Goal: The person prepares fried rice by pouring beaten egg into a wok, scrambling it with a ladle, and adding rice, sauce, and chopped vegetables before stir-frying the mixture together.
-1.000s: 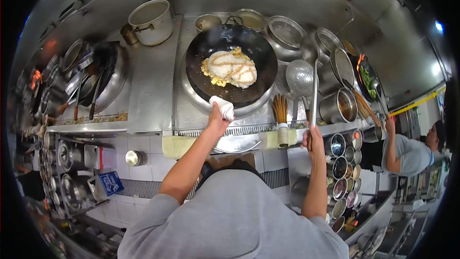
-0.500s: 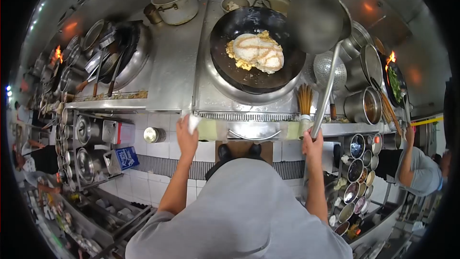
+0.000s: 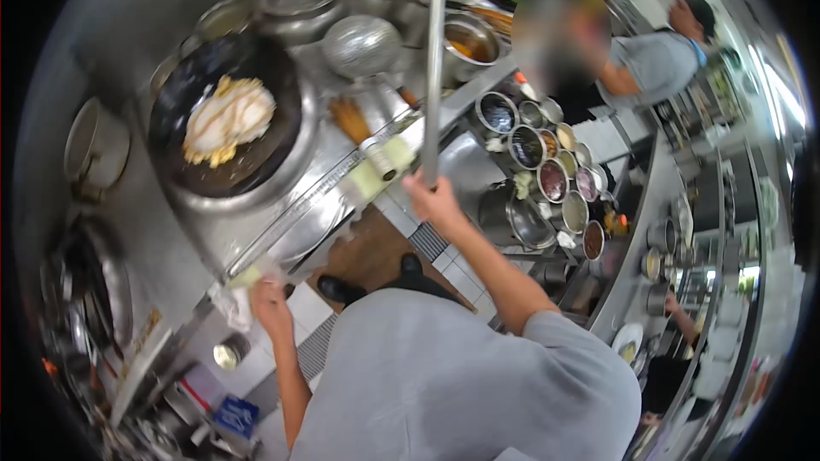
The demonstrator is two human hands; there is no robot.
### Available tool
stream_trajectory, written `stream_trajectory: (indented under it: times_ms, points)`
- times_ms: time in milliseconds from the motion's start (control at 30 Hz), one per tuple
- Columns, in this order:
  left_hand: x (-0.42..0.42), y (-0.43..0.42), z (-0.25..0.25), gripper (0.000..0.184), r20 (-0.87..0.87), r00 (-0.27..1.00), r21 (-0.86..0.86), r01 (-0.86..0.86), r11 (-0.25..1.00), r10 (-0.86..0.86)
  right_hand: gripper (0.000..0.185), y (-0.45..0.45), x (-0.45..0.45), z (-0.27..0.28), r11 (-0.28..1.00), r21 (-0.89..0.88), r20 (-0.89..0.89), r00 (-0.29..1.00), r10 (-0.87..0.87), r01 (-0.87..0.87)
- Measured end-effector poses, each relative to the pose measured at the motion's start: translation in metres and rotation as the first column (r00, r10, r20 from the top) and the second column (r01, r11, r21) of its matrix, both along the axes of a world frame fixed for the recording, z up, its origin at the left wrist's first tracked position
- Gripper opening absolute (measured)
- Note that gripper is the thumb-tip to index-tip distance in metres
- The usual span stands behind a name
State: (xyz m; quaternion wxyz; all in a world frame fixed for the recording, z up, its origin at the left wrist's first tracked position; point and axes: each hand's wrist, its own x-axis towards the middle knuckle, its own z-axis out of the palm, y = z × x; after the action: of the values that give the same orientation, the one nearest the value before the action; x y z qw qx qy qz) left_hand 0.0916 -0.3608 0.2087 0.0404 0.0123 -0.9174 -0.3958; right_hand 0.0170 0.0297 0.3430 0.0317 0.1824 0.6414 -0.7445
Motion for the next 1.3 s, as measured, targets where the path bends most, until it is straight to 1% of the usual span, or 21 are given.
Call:
stream_trajectory:
  times_ms: [67, 133, 233, 333, 433, 467, 500, 533, 567, 600, 633, 667, 700, 767, 833, 1033, 1100, 1133, 1167, 1233, 1300]
  points:
    - [-0.017, 0.081, 0.05, 0.036, 0.174, 0.89, 0.425, 0.318, 0.847, -0.421, 0.022, -0.002, 0.016, 0.015, 0.987, -0.161, -0.058, 0.998, 0.006, -0.015]
    - [-0.016, 0.171, 0.097, 0.038, 0.134, 0.796, 0.682, 0.359, 0.637, -0.591, 0.021, 0.01, 0.022, 0.013, 0.972, -0.214, -0.203, 0.978, 0.049, -0.093]
    - [-0.019, 0.269, 0.144, 0.042, 0.012, 0.767, 0.856, 0.324, 0.403, -0.642, 0.019, 0.031, 0.022, 0.015, 0.988, 0.031, -0.421, 0.894, 0.152, -0.153]
    - [-0.035, 0.315, 0.151, 0.034, 0.026, 0.774, 0.667, 0.457, 0.588, -0.632, 0.033, 0.067, 0.038, 0.04, 0.914, 0.358, -0.499, 0.788, 0.361, -0.192]
    - [-0.02, 0.345, 0.161, 0.017, 0.131, 0.772, 0.896, 0.176, 0.407, -0.622, 0.047, 0.125, 0.067, 0.041, 0.868, 0.322, -0.561, 0.663, 0.496, -0.377]
    - [-0.013, 0.351, 0.16, 0.017, 0.138, 0.763, 0.888, 0.187, 0.419, -0.632, 0.054, 0.146, 0.078, 0.015, 0.93, 0.271, -0.688, 0.625, 0.368, -0.25]
    - [-0.005, 0.355, 0.156, 0.018, 0.16, 0.784, 0.884, 0.157, 0.44, -0.6, 0.051, 0.176, 0.099, -0.007, 0.921, 0.377, -0.576, 0.754, 0.317, -0.1]
    - [0.004, 0.357, 0.151, 0.019, 0.182, 0.806, 0.881, 0.121, 0.458, -0.563, 0.037, 0.198, 0.126, -0.027, 0.989, 0.129, -0.465, 0.885, -0.007, 0.075]
    - [0.013, 0.352, 0.141, 0.019, 0.185, 0.805, 0.876, 0.125, 0.465, -0.564, 0.033, 0.23, 0.156, -0.05, 0.885, 0.339, -0.374, 0.909, -0.185, 0.32]
    - [0.024, 0.343, 0.127, 0.02, 0.237, 0.839, 0.802, 0.116, 0.586, -0.49, 0.027, 0.265, 0.182, -0.116, 0.651, 0.504, -0.397, 0.822, -0.408, 0.567]
    - [0.036, 0.334, 0.115, 0.02, 0.284, 0.869, 0.707, 0.095, 0.7, -0.405, 0.024, 0.295, 0.212, -0.151, 0.527, 0.431, -0.354, 0.674, -0.648, 0.733]
    - [0.049, 0.326, 0.105, 0.02, 0.295, 0.87, 0.695, 0.088, 0.714, -0.395, 0.024, 0.322, 0.242, -0.192, 0.427, 0.282, -0.019, 0.451, -0.893, 0.859]
    - [0.061, 0.318, 0.097, 0.02, 0.248, 0.917, 0.645, 0.084, 0.759, -0.312, 0.026, 0.353, 0.276, -0.243, 0.311, 0.052, 0.188, 0.296, -0.936, 0.949]
    - [0.07, 0.309, 0.106, 0.02, 0.19, 0.96, 0.573, 0.062, 0.817, -0.206, 0.034, 0.4, 0.306, -0.282, 0.195, -0.014, 0.371, 0.186, -0.91, 0.981]
    - [0.079, 0.304, 0.132, 0.018, 0.434, 0.855, 0.457, 0.06, 0.887, -0.282, 0.047, 0.426, 0.305, -0.281, 0.064, -0.084, 0.498, 0.098, -0.862, 0.994]
    - [0.091, 0.3, 0.117, 0.022, 0.491, 0.854, 0.447, -0.079, 0.891, -0.171, 0.079, 0.453, 0.293, -0.3, -0.182, -0.366, 0.591, 0.077, -0.803, 0.913]
    - [0.096, 0.289, 0.112, 0.023, 0.466, 0.868, 0.42, -0.047, 0.906, -0.172, 0.06, 0.437, 0.271, -0.372, -0.281, -0.225, 0.71, -0.041, -0.703, 0.933]
    - [0.098, 0.281, 0.108, 0.024, 0.438, 0.885, 0.398, -0.036, 0.917, -0.155, 0.05, 0.416, 0.251, -0.41, 0.135, -0.006, 0.453, 0.123, -0.883, 0.991]
    - [0.099, 0.275, 0.11, 0.024, 0.428, 0.892, 0.404, -0.048, 0.913, -0.143, 0.041, 0.398, 0.226, -0.425, 0.441, 0.324, 0.209, 0.392, -0.896, 0.837]
    - [0.104, 0.263, 0.117, 0.024, 0.393, 0.912, 0.347, -0.032, 0.937, -0.115, 0.032, 0.353, 0.16, -0.33, 0.233, 0.606, -0.292, 0.486, -0.824, 0.76]
    - [0.109, 0.254, 0.124, 0.025, 0.376, 0.925, 0.355, -0.084, 0.931, -0.059, 0.034, 0.336, 0.111, -0.258, 0.252, 0.76, -0.171, 0.558, -0.812, 0.599]
